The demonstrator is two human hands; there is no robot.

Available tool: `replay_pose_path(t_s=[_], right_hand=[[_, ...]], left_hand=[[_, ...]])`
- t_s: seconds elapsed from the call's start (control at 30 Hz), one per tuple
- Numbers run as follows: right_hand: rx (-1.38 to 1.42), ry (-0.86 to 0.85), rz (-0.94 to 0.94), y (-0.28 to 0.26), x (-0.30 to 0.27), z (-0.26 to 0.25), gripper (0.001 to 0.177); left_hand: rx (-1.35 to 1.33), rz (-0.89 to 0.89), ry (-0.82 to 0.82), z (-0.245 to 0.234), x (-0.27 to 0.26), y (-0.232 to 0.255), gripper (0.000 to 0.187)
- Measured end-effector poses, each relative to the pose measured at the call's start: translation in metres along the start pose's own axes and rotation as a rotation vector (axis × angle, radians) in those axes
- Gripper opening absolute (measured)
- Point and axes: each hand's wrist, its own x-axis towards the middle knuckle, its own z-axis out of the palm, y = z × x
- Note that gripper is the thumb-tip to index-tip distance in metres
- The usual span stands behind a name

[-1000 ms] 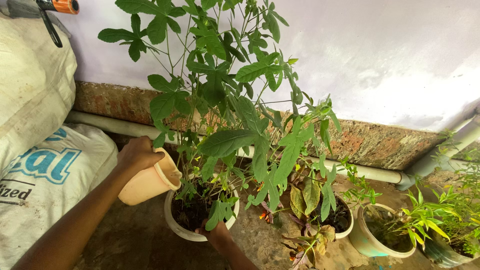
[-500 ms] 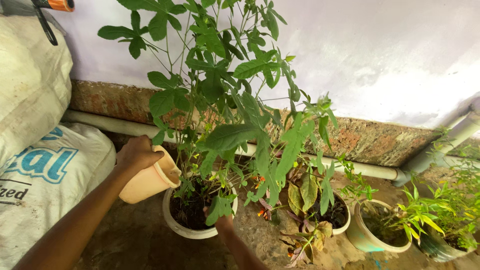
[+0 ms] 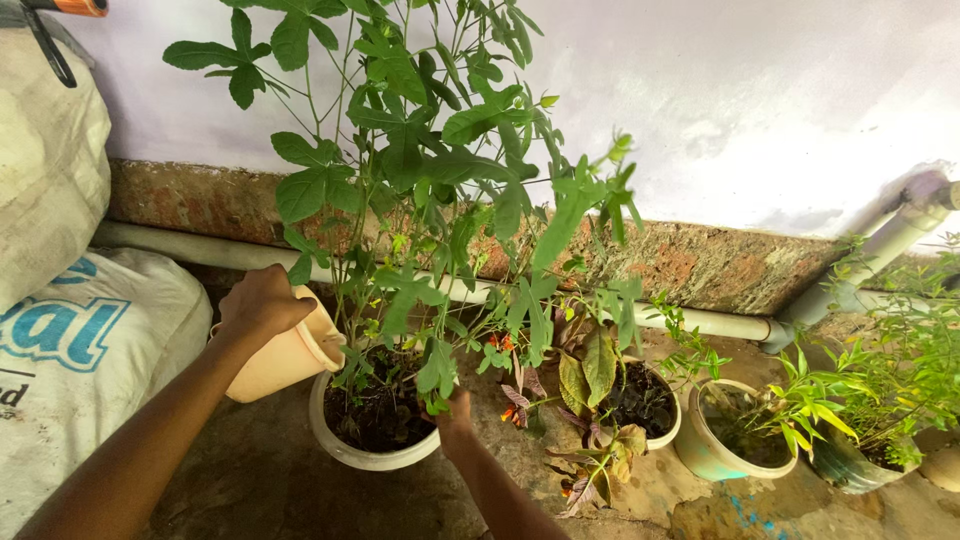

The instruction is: The person pours an orange liquid from a mug into several potted plants and then walks to an outdoor tap to refill the mug with water.

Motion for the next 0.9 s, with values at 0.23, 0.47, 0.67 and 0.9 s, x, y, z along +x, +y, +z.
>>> replay_pose_path(t_s=[0.23,0.47,0.67,0.9], right_hand=[[-0.239,0.144,-0.152,-0.038,0.008,-0.01,0.027],[-0.826,0.353,-0.414,-0.105,0.017,-0.017,0.024],[-0.641,0.166,-0.649,-0.157,-0.003,-0.003,0.027],[-0.649,0.19,-0.549,-0.167,-0.008,0.012,0.033]], left_hand=[[0.014,0.0,0.027,-0.004,-0.008,0.004,0.045],[0.026,-0.007,0.027,-0.005,-0.014,0.005,0.047],[0.035,-0.013,0.025,-0.005,-0.015,0.008,0.046],[0.046,0.009,0.072,-0.002,-0.015,0.01,0.047]])
